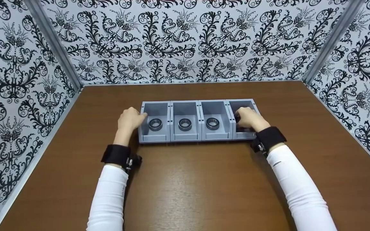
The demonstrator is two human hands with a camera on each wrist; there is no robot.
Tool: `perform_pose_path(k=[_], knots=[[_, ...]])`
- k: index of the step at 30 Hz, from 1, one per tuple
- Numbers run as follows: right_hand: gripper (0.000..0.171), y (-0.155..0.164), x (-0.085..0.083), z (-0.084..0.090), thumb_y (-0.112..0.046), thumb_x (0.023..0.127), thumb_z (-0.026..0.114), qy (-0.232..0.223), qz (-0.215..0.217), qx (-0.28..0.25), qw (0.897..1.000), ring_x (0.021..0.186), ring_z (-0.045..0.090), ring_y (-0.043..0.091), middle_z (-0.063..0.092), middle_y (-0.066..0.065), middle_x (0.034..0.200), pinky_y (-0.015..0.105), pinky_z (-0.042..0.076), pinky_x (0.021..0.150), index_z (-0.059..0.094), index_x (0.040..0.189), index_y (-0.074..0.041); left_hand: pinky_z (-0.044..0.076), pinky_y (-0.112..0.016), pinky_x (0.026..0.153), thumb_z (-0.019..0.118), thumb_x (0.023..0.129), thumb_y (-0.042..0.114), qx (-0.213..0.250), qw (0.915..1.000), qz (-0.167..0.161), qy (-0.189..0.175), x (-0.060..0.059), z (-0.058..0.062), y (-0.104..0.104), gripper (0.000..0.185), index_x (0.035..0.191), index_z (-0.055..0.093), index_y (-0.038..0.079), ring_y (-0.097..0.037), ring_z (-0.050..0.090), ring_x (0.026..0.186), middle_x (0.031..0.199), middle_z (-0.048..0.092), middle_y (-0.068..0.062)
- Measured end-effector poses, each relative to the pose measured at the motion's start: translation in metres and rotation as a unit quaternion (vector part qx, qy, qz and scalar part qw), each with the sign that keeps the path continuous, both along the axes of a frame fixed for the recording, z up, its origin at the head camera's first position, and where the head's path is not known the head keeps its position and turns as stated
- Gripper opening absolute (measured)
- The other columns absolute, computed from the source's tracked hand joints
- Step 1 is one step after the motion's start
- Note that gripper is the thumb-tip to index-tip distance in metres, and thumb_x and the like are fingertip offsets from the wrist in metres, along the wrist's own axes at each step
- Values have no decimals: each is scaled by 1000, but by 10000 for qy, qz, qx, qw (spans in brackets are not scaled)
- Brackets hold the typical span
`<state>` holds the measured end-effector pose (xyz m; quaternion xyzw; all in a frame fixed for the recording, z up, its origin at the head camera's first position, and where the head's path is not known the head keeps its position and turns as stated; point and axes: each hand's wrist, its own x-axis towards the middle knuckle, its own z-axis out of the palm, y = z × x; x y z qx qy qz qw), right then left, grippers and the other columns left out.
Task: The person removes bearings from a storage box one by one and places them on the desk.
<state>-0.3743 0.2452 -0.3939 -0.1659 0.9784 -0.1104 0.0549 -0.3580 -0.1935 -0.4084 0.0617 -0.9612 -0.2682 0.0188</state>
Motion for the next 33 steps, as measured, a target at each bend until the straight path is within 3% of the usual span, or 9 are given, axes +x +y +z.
perform_pose_path(k=[11,19,28,33], knots=[[42,0,3,8,-4,75,66,95,71,-107,9999,100,67,41,73,29,114,56,55,92,71,114,8,52,-51,75,56,96,41,-32,9999,33,110,0,-1,0,44,61,43,17,-37,67,88,94,71,-19],[29,1,5,10,-5,76,67,215,180,-220,9994,87,65,34,75,23,98,52,55,83,74,103,5,54,-55,82,57,96,41,-25,10000,10,44,0,0,1,45,61,43,16,-44,70,99,102,73,-23],[37,1,6,16,-2,76,64,103,231,-287,9993,85,69,35,74,28,107,50,57,84,73,111,8,54,-57,83,57,95,42,-13,10000,14,89,-1,0,0,43,62,46,15,-45,70,101,109,73,-26],[36,2,8,21,-3,76,64,114,281,-303,9991,66,67,23,76,23,95,45,57,77,74,110,5,55,-58,85,56,96,41,-18,10000,4,44,-1,0,0,42,66,50,13,-46,70,103,112,73,-27]])
